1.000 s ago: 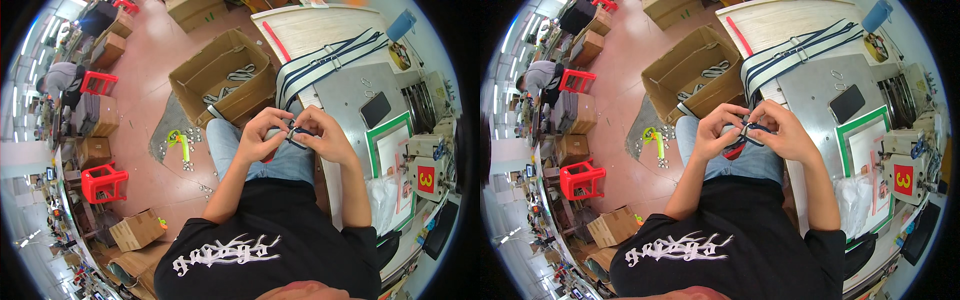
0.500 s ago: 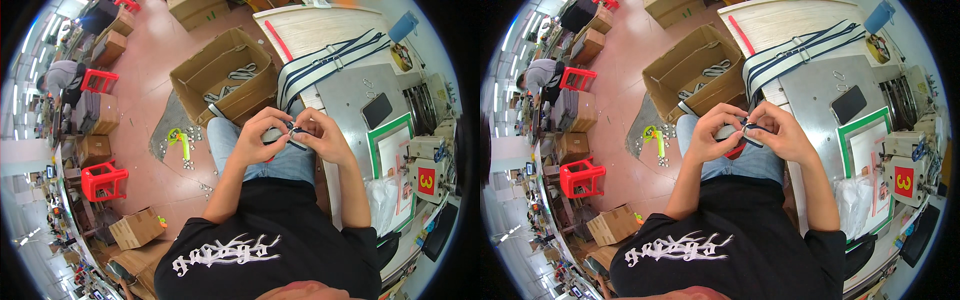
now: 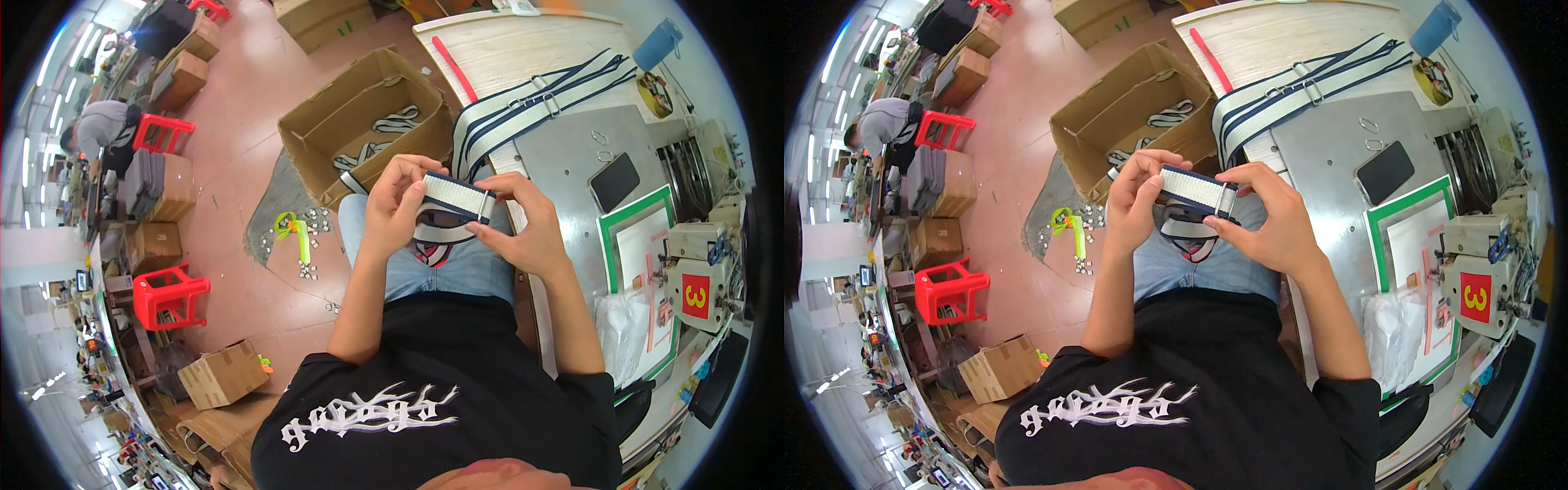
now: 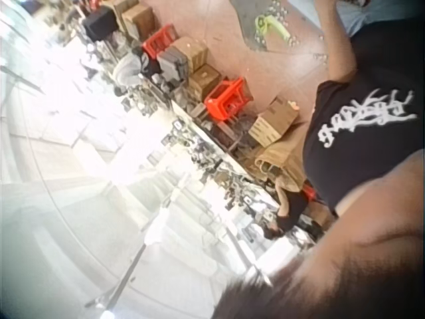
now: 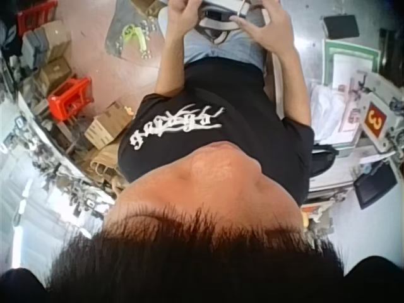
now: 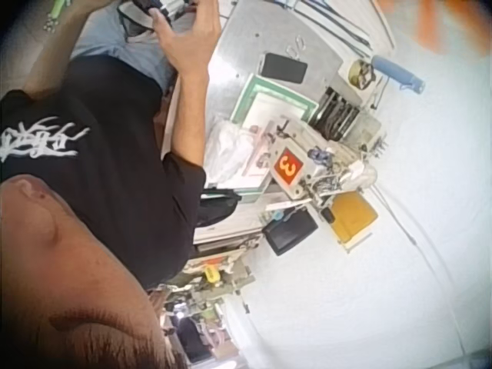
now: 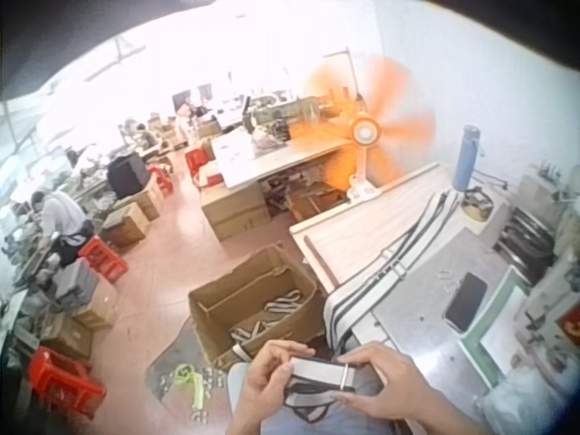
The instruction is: Assembling metal buckles onto striped fabric straps at a workbench.
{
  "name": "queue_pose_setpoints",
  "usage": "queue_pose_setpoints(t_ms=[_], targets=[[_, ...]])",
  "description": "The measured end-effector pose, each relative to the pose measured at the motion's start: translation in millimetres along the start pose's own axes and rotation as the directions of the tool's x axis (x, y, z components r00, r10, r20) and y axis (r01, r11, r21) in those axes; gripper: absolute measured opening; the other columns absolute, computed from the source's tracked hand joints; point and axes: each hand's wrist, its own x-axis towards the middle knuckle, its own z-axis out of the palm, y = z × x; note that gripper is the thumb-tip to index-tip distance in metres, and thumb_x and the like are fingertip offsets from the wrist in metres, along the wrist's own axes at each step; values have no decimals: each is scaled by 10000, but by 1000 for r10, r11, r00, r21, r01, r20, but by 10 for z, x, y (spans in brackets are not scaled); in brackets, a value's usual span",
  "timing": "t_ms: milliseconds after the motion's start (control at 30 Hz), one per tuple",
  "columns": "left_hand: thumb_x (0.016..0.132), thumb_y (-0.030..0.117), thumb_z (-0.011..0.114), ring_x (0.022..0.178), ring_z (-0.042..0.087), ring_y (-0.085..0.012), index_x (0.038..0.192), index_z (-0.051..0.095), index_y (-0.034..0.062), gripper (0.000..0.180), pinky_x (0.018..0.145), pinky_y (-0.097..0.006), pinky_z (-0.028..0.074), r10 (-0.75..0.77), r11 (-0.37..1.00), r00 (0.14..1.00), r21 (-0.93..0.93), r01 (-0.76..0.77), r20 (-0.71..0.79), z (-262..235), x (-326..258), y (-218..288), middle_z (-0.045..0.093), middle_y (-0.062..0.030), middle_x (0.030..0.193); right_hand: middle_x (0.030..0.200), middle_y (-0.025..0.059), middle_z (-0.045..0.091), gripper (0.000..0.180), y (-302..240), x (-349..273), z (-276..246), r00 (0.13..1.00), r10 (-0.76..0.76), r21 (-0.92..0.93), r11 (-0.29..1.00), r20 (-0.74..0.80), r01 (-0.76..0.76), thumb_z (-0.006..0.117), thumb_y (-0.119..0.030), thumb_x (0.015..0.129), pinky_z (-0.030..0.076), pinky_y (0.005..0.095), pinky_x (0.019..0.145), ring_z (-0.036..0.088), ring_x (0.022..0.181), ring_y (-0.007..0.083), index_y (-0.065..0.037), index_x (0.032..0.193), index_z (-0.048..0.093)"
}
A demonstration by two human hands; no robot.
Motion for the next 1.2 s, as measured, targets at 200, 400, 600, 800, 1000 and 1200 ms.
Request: queue_pose_setpoints(t_ms=[200, 400, 600, 800, 1000, 1200], targets=[[1079, 117, 536, 1088, 656, -183, 1200, 524, -7, 174, 992, -337, 526, -105, 955, 994, -275, 109, 31, 172, 53, 221, 696, -166, 1194, 1063, 131, 716, 485, -39, -65, 242, 994, 105, 52, 993, -13, -104, 891, -100, 795, 563, 344, 925, 722, 1021, 208, 0, 1179, 613], [1026, 124, 645, 1363, 582, -286, 1548, 462, -51, 580, 1178, -441, 439, -189, 698, 976, -684, 214, 112, 305, -45, 200, 600, -213, 1477, 1029, 125, 718, 462, -24, -9, 432, 962, 31, 38, 999, -270, -22, 895, -158, 814, 577, 356, 856, 720, 923, 260, -35, 1170, 627], [1115, 238, 466, 1373, 585, -321, 1482, 506, -104, 503, 1189, -439, 437, -252, 837, 961, -474, 275, 114, 325, 12, 227, 559, -268, 1515, 1034, 120, 712, 465, -69, 167, 628, 950, -41, 155, 984, -308, 92, 892, -127, 826, 578, 348, 863, 715, 932, 225, -31, 1190, 620], [1105, 162, 555, 1118, 738, -269, 1276, 660, -80, 314, 979, -403, 608, -156, 917, 981, -387, 100, -116, 191, 218, 454, 732, -243, 1247, 958, 130, 719, 459, -170, 339, 782, 956, 6, 127, 991, -292, 33, 914, -168, 809, 571, 341, 742, 718, 829, 208, -28, 1113, 601], [1101, 203, 591, 961, 760, -230, 1247, 659, -74, 320, 839, -343, 628, -67, 971, 945, -241, -12, -321, -101, 504, 577, 772, -221, 1103, 868, 122, 704, 451, -368, 456, 945, 955, 64, 116, 993, -289, -31, 899, -161, 813, 540, 328, 652, 686, 719, 181, -15, 1102, 585], [1089, 198, 607, 931, 761, -235, 1224, 668, -40, 281, 759, -357, 608, 93, 961, 794, -154, -230, -601, -1136, 1044, 604, 779, -169, 1064, 859, 92, 682, 429, -254, 75, 1078, 973, 107, 84, 992, -204, -92, 903, -168, 822, 521, 306, 692, 636, 746, 153, -4, 1096, 617]])
